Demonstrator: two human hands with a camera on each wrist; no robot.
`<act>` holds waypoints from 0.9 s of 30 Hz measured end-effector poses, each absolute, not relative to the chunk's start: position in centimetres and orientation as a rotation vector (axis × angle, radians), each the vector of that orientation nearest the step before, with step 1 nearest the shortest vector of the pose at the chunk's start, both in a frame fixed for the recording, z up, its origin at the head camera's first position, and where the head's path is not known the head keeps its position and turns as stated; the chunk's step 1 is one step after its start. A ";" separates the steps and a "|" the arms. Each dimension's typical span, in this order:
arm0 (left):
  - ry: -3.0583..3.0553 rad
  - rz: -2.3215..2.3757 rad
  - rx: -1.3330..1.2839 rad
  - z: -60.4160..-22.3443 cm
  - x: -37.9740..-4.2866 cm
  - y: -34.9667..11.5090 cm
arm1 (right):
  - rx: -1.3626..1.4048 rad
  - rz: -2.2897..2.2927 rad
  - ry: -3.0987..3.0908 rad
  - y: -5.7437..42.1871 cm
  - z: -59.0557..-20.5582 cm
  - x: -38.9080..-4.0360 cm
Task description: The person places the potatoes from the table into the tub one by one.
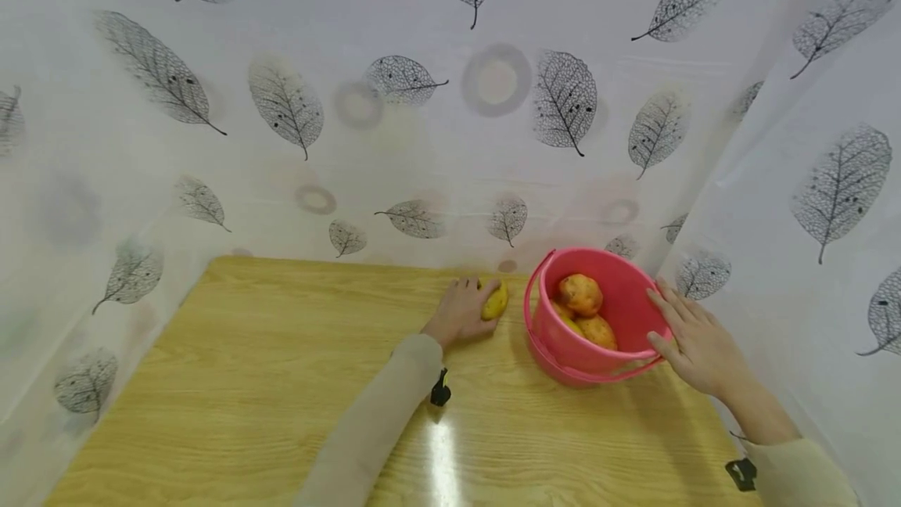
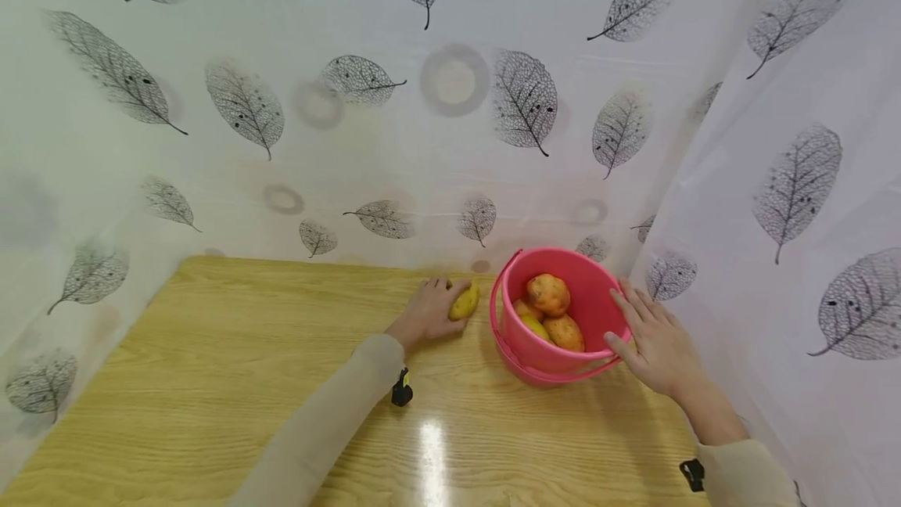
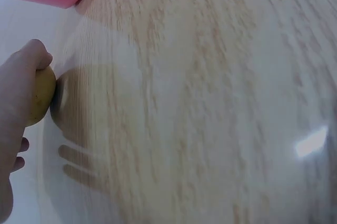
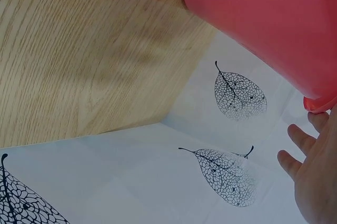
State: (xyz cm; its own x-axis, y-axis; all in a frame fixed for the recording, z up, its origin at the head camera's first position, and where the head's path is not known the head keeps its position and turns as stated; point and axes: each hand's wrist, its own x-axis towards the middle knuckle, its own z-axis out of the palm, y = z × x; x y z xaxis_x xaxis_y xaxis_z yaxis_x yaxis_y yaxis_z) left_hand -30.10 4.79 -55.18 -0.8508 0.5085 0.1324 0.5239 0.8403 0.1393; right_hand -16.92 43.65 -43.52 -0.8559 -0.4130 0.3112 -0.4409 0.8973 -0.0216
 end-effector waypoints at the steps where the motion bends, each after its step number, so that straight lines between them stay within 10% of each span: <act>1: -2.927 -0.254 -0.828 -55.2 -30.0 4.7 | 0.640 0.130 -2.761 43.7 -43.5 -16.9; 27: -2.788 -0.208 -0.910 -53.6 -28.0 2.2 | 0.641 0.111 -2.775 43.7 -43.2 -17.0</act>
State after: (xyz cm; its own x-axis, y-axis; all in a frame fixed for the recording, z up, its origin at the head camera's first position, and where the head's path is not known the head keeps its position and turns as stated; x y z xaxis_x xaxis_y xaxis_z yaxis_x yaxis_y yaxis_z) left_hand -28.00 2.22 -53.59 -0.7901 0.5671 0.2327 0.5953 0.8004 0.0708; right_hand -16.98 43.67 -43.24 -0.8586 -0.4178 0.2969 -0.4401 0.8979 -0.0093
